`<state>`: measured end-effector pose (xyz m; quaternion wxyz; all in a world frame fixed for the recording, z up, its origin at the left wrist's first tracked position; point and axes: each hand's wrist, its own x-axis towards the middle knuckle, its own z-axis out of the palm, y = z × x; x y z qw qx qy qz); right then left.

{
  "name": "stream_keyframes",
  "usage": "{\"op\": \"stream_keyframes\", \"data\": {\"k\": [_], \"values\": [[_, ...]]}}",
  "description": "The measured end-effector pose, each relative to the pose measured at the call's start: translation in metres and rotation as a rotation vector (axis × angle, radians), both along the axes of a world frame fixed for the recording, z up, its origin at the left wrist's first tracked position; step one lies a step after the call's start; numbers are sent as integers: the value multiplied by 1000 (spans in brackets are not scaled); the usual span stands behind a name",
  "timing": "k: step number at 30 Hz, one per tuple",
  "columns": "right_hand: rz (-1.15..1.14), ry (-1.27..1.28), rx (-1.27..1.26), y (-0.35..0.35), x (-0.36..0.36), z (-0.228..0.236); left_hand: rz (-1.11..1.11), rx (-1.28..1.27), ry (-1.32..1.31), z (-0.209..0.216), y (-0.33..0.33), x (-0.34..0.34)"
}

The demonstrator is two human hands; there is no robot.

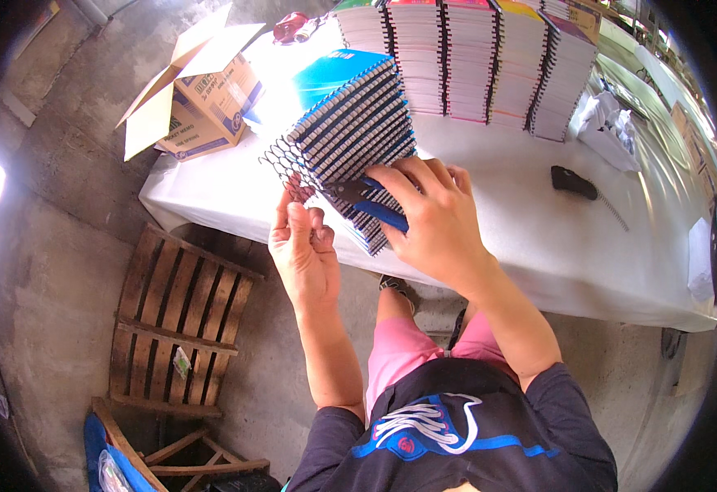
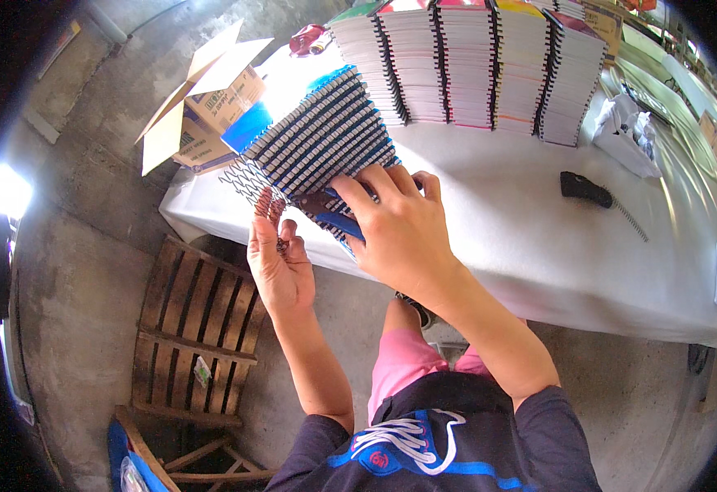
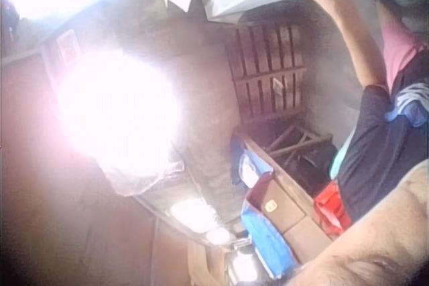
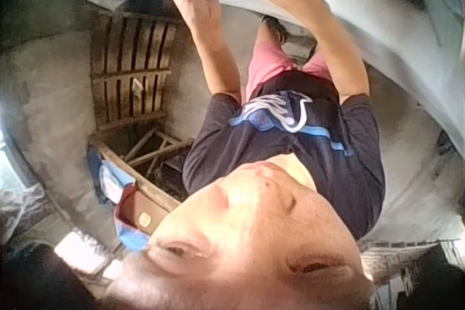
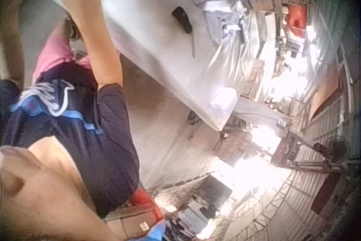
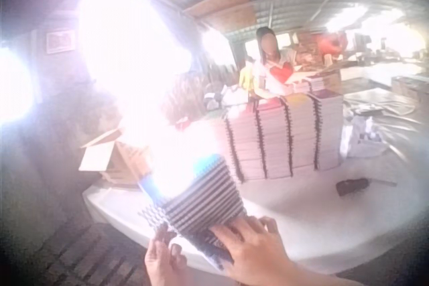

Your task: The person uses pliers to trim and tuck the ends of the spiral wires on a stack of notebooks.

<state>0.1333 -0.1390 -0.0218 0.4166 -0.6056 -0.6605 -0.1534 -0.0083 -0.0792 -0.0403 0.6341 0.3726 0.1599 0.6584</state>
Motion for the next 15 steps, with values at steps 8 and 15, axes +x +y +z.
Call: {"op": "stream_keyframes", "data": {"k": [8,15], "values": [[-60,-117,-154,-12,-7,19,392,148,277,-1,-7,14],[22,76,-221,-4,2,5,561,205,326,-2,-3,21]]}}
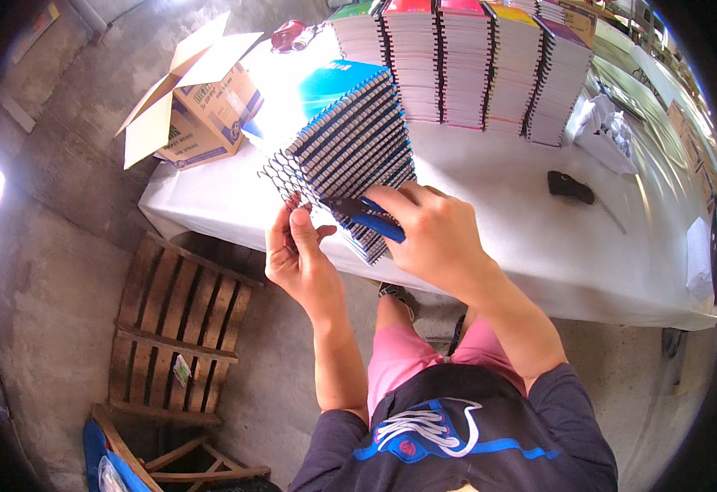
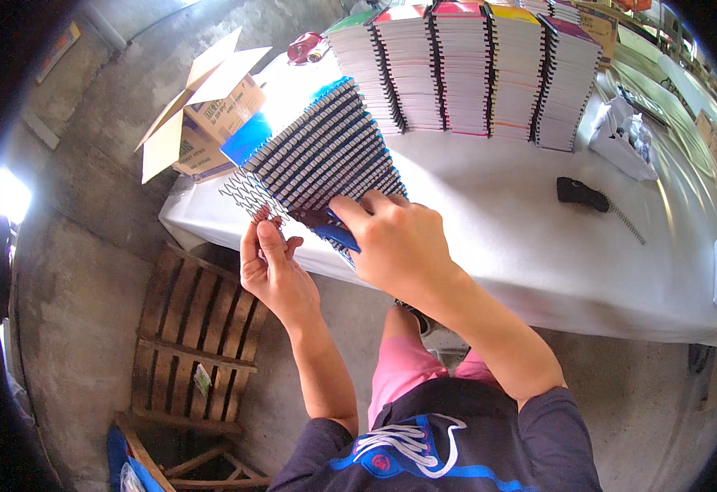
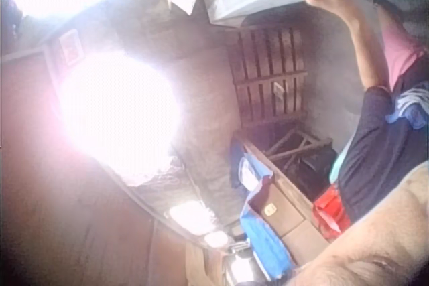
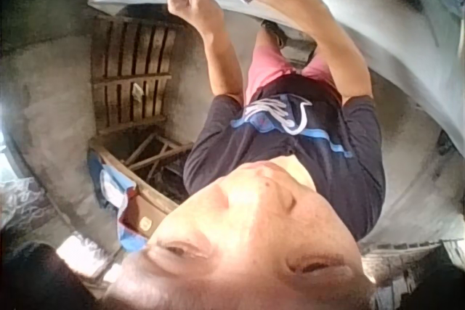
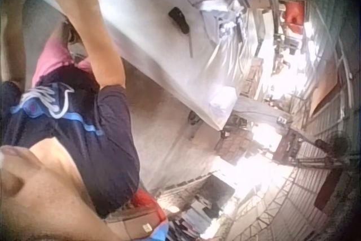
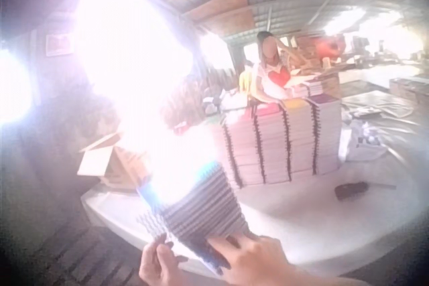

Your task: The person uses pliers to trim and tuck the ends of the spiral wires on a stack of notebooks.

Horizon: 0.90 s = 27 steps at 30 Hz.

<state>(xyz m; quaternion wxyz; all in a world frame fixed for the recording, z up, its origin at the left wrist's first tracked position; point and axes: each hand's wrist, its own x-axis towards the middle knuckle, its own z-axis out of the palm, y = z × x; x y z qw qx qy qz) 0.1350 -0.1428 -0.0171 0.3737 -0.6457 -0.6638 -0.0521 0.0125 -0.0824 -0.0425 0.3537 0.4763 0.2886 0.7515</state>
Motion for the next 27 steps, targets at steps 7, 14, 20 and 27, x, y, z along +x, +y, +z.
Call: {"op": "stream_keyframes", "data": {"k": [7,14,20,27], "values": [[-25,-90,193,-2,4,11,-91,-17,23,-3,0,-9],[19,6,147,1,-2,11,-96,12,35,-5,0,-8],[50,43,83,6,-1,0,-17,57,39,-5,-6,-5],[73,70,148,0,5,11,-746,-243,-808,-16,-10,-24]]}}
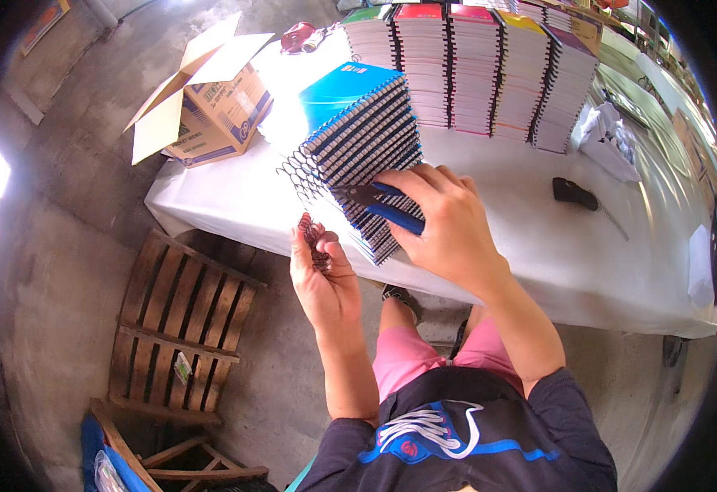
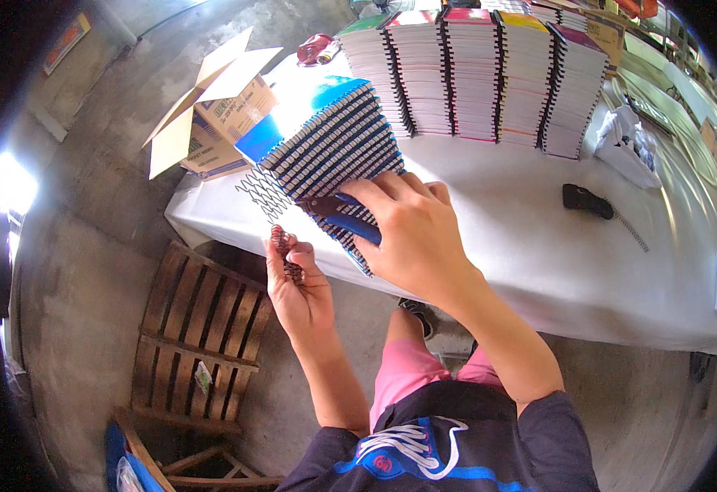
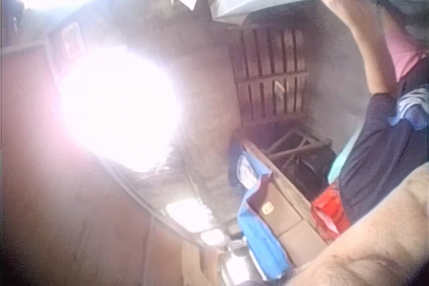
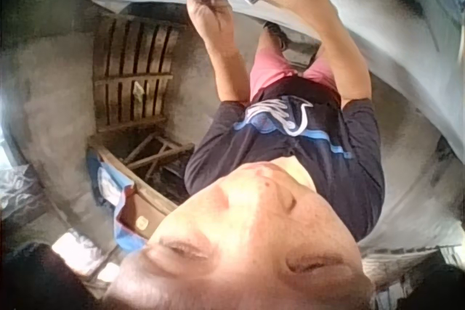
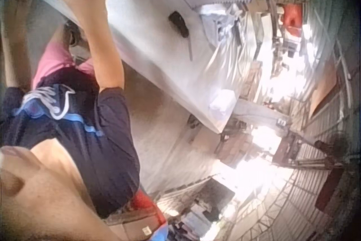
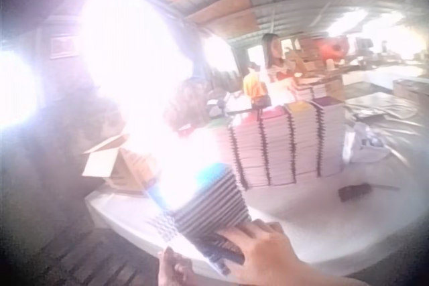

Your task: The person uses pliers to trim and tuck the ends of the spiral wires on a stack of notebooks.

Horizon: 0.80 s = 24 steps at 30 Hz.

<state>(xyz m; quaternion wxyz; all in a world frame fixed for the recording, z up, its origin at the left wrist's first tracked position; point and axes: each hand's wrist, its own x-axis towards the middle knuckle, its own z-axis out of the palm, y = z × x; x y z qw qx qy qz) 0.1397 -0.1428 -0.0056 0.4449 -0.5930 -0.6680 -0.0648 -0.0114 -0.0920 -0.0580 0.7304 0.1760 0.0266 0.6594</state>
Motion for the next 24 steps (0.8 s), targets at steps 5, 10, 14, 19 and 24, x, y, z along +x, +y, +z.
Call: {"op": "stream_keyframes", "data": {"k": [5,10,14,19,24], "values": [[-59,-37,20,-5,-3,6,-96,-259,-98,4,11,-9],[-83,-80,46,0,-4,5,12,86,168,16,13,-9],[-92,-110,63,2,-7,6,277,184,536,37,9,6],[-85,-145,29,1,-8,8,521,236,812,38,8,11],[-51,-59,-13,6,-3,-2,585,258,858,37,6,17]]}}
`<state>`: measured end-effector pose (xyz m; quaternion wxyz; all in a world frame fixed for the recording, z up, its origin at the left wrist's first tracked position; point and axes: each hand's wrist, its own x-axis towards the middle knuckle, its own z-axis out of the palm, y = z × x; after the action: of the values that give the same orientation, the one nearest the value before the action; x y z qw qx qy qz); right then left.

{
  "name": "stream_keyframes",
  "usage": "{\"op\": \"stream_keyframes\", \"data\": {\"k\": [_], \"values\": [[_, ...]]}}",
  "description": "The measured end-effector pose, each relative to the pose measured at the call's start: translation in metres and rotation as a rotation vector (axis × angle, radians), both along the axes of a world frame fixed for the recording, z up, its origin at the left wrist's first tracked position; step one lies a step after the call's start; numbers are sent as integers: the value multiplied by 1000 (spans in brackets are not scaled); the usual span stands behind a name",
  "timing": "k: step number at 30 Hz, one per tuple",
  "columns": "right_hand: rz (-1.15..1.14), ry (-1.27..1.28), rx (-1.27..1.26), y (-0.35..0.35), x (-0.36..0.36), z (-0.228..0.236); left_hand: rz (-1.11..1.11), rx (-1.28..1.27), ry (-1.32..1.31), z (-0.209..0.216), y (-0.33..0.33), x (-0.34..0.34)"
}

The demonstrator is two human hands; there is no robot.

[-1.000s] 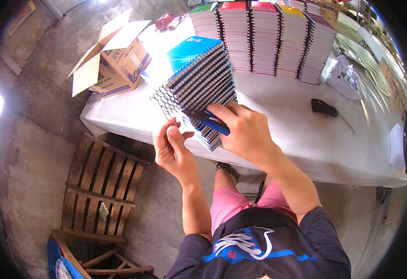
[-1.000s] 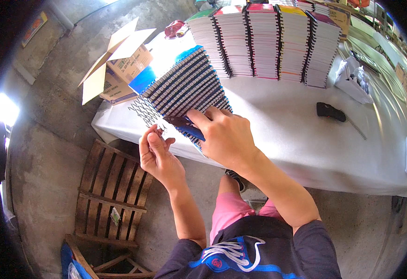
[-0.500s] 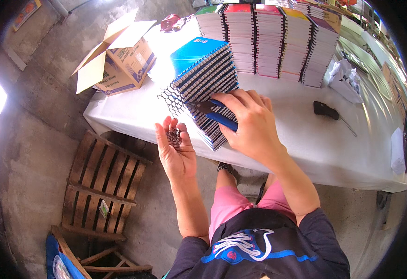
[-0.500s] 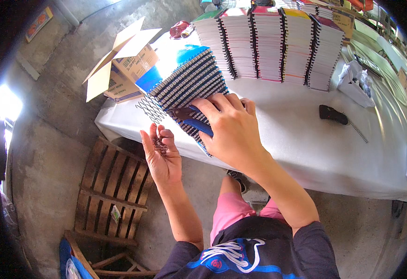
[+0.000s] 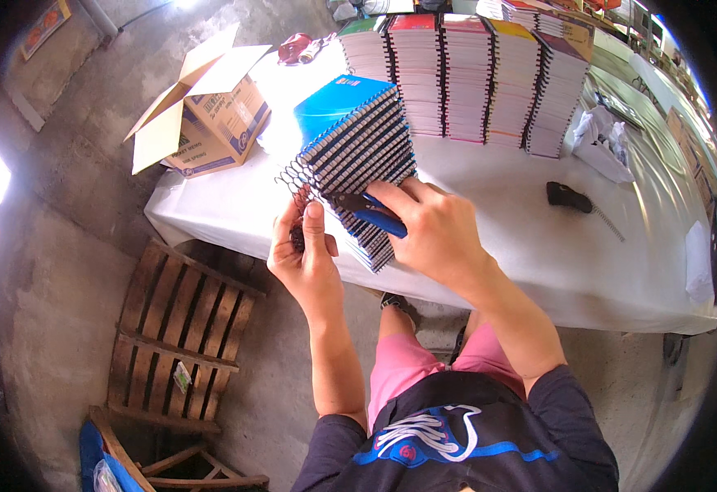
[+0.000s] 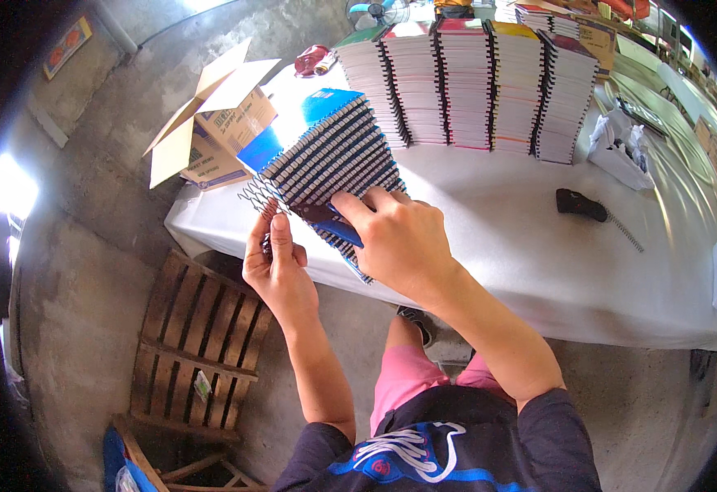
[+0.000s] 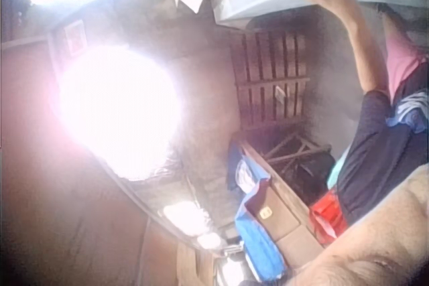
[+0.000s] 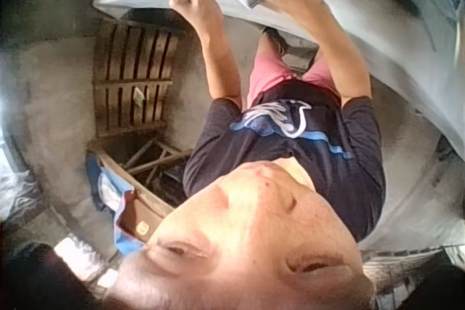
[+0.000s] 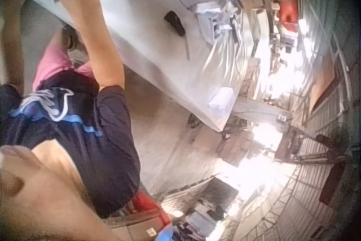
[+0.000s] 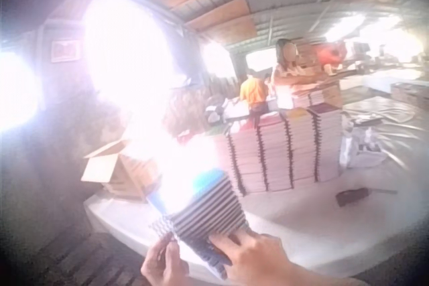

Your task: The person uses pliers to trim and tuck the ends of the spiral wires on a stack of notebooks.

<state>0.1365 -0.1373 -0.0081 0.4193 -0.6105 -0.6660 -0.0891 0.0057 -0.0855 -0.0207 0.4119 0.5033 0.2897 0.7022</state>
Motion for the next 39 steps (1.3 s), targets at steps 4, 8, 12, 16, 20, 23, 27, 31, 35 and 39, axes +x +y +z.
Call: {"op": "stream_keyframes", "data": {"k": [4,8,12,16,20,23,27,31,35,39], "values": [[-9,4,64,-5,6,8,115,82,101,-2,-3,-1],[-45,-2,108,-7,7,14,106,94,127,2,-6,1],[-32,-37,81,-3,2,15,67,51,80,1,-2,0],[16,-6,68,-1,0,16,31,56,77,-1,0,-3],[36,-16,72,5,2,9,30,73,86,-3,-1,-3],[32,36,29,6,0,3,70,104,-36,-7,-1,4],[84,90,0,4,2,8,-234,41,-452,-5,-4,-3],[20,46,82,-5,9,12,-625,-342,-948,-13,7,-22],[-2,32,143,-4,7,15,-543,-336,-890,10,3,-18],[1,7,109,-2,4,18,-504,-141,-601,11,5,-17]]}}
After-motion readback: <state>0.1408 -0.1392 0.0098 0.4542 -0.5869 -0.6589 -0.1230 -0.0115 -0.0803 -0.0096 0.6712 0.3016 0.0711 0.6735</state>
